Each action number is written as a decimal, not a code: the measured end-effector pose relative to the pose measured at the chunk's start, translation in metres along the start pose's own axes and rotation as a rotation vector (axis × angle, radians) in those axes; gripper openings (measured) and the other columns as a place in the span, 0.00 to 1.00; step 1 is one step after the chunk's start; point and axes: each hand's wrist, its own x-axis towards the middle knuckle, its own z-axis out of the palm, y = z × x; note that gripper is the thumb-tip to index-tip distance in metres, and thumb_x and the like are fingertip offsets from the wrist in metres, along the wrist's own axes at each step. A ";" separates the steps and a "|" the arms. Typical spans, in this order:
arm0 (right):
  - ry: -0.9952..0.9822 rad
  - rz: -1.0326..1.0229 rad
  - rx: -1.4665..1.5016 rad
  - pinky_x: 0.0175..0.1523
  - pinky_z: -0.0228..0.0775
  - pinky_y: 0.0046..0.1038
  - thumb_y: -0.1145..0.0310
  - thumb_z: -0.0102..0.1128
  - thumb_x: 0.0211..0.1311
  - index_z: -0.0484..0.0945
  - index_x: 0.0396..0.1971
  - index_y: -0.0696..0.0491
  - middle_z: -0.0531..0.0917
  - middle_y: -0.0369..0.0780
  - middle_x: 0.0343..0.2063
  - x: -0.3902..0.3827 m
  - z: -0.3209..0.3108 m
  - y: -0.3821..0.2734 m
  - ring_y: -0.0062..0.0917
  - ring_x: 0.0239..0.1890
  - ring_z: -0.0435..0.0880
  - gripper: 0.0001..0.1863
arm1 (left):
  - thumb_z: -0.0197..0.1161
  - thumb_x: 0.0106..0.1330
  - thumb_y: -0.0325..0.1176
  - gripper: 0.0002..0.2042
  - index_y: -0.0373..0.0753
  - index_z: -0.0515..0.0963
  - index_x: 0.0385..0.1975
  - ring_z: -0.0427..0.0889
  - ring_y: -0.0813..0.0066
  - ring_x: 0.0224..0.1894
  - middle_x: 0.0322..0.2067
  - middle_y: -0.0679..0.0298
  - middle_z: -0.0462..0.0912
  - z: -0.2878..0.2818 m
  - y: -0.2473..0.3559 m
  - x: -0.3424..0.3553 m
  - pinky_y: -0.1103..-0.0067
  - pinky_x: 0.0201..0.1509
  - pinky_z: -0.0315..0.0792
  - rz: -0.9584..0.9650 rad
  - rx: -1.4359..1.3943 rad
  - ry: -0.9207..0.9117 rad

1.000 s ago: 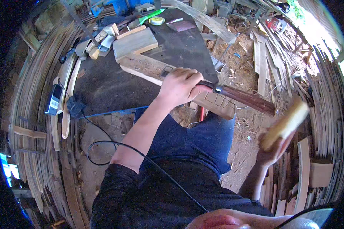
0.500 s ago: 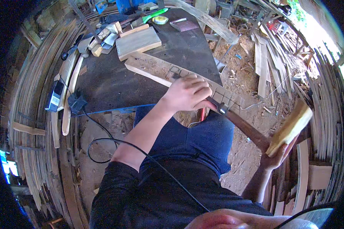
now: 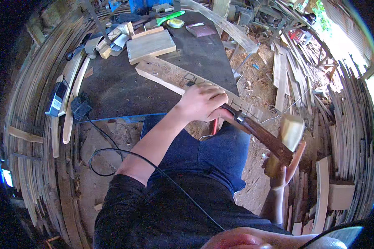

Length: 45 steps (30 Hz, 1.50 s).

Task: The recorder is using a chisel and a mallet to shape a piece of wood at a workbench.

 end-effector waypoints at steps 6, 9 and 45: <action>0.003 -0.067 -0.207 0.60 0.64 0.29 0.57 0.56 0.65 0.67 0.56 0.51 0.74 0.39 0.48 -0.055 -0.032 0.051 0.25 0.48 0.73 0.23 | 0.67 0.54 0.53 0.21 0.41 0.72 0.27 0.84 0.63 0.32 0.28 0.63 0.80 0.000 -0.001 0.005 0.71 0.34 0.77 0.032 -0.006 0.003; 0.035 -0.090 -0.285 0.70 0.59 0.29 0.55 0.59 0.63 0.67 0.58 0.53 0.73 0.41 0.53 -0.061 -0.035 0.060 0.26 0.56 0.71 0.27 | 0.68 0.54 0.53 0.21 0.40 0.71 0.27 0.83 0.62 0.31 0.27 0.62 0.80 0.000 -0.007 0.004 0.70 0.33 0.76 0.030 -0.029 0.015; 0.204 -0.055 0.132 0.29 0.72 0.34 0.46 0.53 0.65 0.72 0.40 0.57 0.77 0.41 0.28 0.001 -0.041 0.018 0.30 0.31 0.77 0.25 | 0.67 0.54 0.53 0.20 0.42 0.72 0.25 0.82 0.62 0.27 0.24 0.64 0.78 -0.005 -0.003 0.003 0.71 0.31 0.76 -0.013 0.049 0.142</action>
